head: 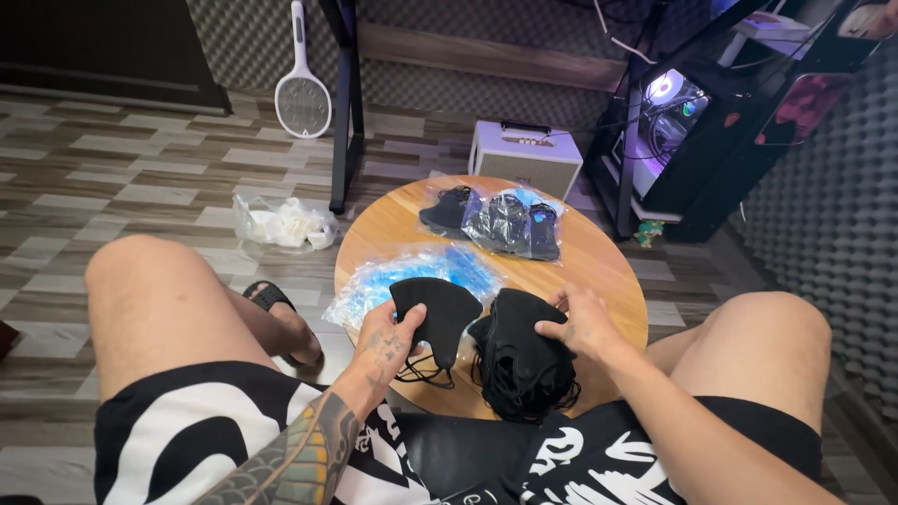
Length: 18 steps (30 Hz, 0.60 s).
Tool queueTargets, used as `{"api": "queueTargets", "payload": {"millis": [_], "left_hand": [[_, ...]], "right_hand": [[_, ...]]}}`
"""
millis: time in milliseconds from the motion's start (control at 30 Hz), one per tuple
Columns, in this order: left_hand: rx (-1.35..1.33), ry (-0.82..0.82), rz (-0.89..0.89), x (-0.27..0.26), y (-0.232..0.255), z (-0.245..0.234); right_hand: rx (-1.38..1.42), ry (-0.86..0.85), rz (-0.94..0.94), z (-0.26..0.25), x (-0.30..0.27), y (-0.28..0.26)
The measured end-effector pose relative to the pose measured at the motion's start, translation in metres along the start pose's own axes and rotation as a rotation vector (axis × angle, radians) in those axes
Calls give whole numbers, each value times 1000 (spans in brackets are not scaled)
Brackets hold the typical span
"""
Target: Unpacking black fabric masks from plastic sleeves and arranging them on a small wooden table.
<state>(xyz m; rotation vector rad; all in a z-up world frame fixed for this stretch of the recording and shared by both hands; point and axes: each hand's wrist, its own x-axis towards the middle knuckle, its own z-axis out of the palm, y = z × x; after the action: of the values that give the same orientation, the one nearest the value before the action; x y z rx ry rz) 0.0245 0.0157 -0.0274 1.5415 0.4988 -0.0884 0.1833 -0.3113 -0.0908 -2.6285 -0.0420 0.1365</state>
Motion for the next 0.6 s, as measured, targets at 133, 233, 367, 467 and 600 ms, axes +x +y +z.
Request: {"api": "queueTargets", "payload": {"millis": [133, 233, 367, 467, 600], "left_hand": [[-22, -12, 12, -9, 5, -3], [-14, -47, 20, -14, 11, -1], [-14, -56, 36, -21, 19, 0], [-24, -52, 42, -22, 23, 0], [-69, -70, 75, -26, 31, 4]], "right_hand": [[27, 4, 20, 2, 11, 1], [69, 21, 31, -5, 6, -5], [80, 73, -62, -30, -10, -21], [131, 149, -140, -65, -22, -38], [341, 88, -122, -122, -92, -109]]}}
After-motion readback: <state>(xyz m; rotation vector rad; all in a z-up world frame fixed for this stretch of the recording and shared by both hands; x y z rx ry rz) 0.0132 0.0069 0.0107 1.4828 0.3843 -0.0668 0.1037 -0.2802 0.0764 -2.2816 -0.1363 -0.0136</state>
